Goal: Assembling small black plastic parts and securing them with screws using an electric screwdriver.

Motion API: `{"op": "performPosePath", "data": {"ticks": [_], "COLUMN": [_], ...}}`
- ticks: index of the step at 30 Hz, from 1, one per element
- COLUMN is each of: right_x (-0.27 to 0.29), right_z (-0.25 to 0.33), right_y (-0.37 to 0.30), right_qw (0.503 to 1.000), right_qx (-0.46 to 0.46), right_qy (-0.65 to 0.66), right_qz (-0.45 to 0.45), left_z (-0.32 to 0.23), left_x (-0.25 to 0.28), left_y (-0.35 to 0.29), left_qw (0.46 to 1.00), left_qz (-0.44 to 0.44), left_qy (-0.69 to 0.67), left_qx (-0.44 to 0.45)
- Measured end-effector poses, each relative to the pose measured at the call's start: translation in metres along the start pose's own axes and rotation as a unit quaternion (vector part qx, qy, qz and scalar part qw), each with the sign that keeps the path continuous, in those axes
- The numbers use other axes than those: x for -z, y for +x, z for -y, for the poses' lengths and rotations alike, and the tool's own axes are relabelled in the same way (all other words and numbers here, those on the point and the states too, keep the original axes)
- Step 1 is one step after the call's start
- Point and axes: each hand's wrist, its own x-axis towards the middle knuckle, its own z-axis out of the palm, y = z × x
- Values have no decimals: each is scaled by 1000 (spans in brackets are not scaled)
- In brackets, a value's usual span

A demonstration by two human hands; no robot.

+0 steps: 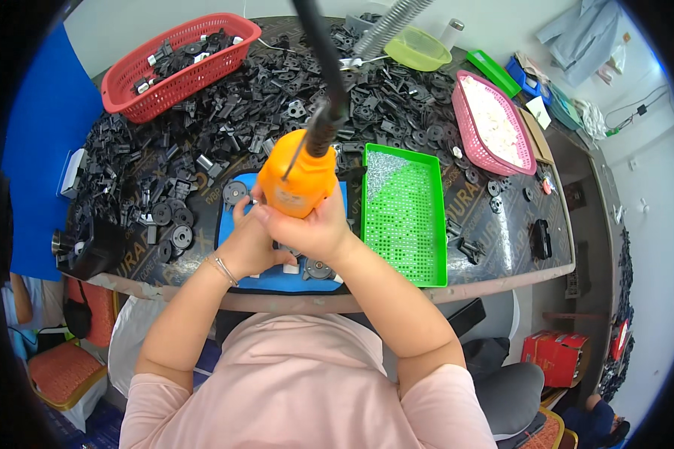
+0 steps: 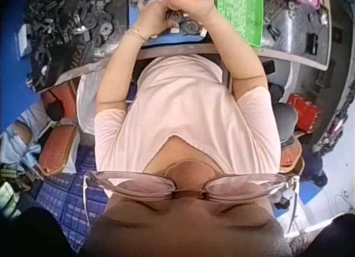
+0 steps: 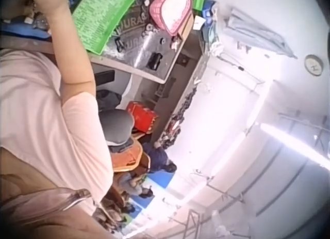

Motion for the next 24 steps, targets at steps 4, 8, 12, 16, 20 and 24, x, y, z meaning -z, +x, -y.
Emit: {"op": "performPosePath", "data": {"ticks": [4,8,12,16,20,24], "right_x": [19,64,97,105,107,109], "right_z": [38,78,78,72,70,70], "right_y": [8,-11,-38,-47,-48,-50], "right_qw": [994,987,963,955,955,954], "right_qx": [105,134,102,105,99,97], "right_qy": [-12,-68,-160,-165,-163,-161], "right_qz": [7,-59,-191,-224,-229,-233], "left_z": [4,2,-1,-3,-2,-4], "left_x": [0,1,4,5,2,3], "left_y": [-2,-2,-3,-4,-5,-5], "left_qw": [999,999,999,999,999,999], "left_qz": [44,35,36,38,33,28], "left_qy": [24,5,2,7,12,13], "left_qx": [1,-3,11,3,12,9]}}
